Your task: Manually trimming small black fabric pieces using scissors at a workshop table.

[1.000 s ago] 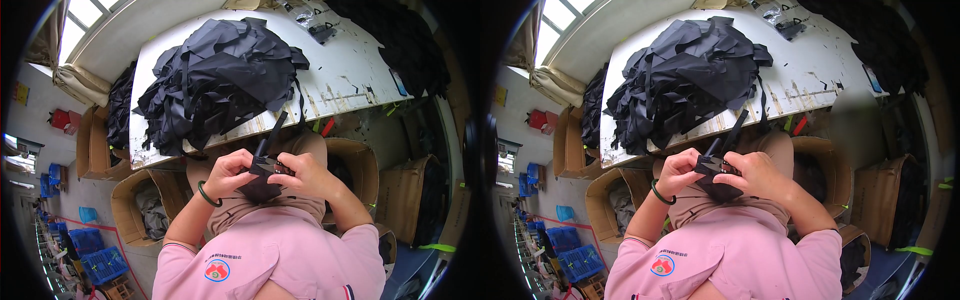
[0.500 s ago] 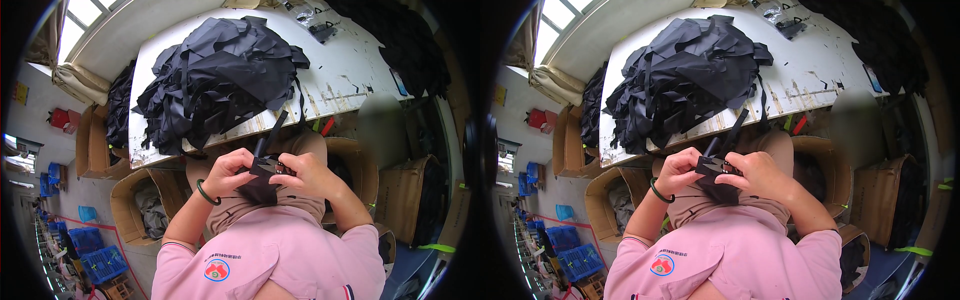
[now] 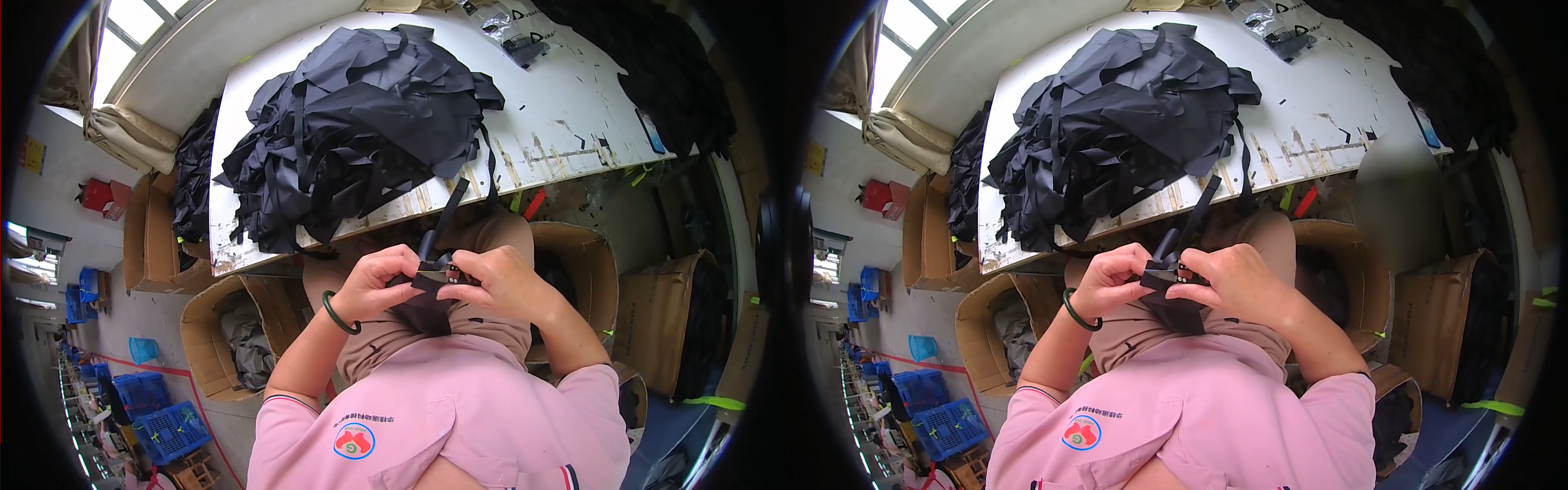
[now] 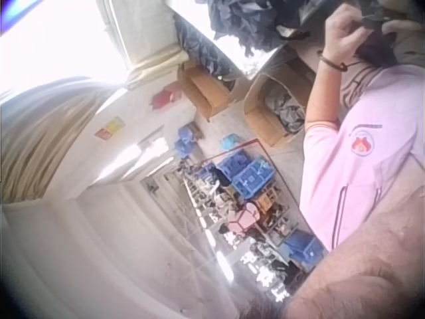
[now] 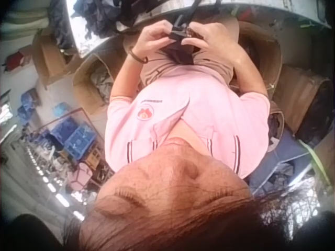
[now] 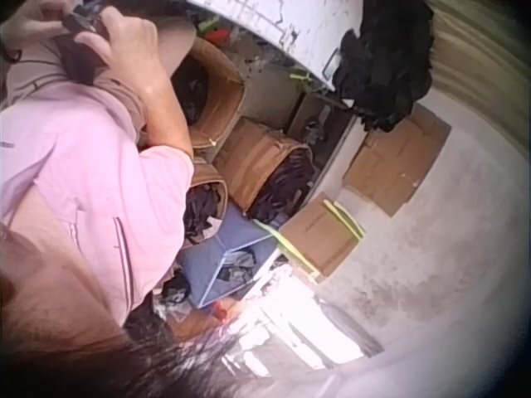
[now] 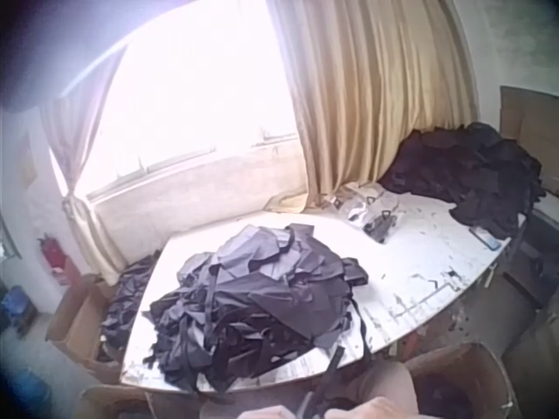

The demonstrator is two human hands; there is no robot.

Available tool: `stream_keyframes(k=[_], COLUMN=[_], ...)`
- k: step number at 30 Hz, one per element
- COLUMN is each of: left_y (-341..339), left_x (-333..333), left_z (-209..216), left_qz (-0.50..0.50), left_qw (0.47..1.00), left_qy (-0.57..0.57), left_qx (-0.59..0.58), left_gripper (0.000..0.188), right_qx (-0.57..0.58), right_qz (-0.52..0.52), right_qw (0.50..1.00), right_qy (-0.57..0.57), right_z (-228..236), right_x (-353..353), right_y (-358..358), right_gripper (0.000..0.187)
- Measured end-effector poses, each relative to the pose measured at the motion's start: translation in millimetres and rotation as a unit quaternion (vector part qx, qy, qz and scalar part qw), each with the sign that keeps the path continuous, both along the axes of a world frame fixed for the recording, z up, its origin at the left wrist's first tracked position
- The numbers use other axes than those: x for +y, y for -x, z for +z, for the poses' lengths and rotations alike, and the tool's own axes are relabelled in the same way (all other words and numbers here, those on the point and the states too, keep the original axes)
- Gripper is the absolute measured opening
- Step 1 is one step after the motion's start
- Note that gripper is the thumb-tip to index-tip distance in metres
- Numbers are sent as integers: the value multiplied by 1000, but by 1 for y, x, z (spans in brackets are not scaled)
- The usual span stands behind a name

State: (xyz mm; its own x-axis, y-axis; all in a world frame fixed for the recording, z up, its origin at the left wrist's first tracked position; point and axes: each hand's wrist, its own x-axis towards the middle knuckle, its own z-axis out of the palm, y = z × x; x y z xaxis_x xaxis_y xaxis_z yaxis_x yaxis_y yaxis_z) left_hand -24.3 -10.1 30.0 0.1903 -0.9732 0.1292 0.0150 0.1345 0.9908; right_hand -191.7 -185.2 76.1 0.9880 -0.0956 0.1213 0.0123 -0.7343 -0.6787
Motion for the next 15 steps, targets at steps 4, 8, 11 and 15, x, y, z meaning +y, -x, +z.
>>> stream_keyframes(k=[4,8,11,15], left_y=[-1,-2,-7,-17], left_x=[-1,-3,-5,-7], left_z=[1,9,11,16], left_qz=[-9,-28,-53,-142], left_qw=[1000,998,997,989], left_qy=[3,22,23,-22], left_qx=[-16,-57,-50,43], left_gripper=[8,8,9,9], right_qx=[13,10,14,43], right_qz=[-1,-6,-3,34], right_qw=[1000,999,998,993], right_qy=[-8,-30,-63,-107], right_z=[-5,-9,-9,-1], right_x=[-1,-3,-5,-8], right_y=[2,5,7,9], right_gripper=[38,39,39,29])
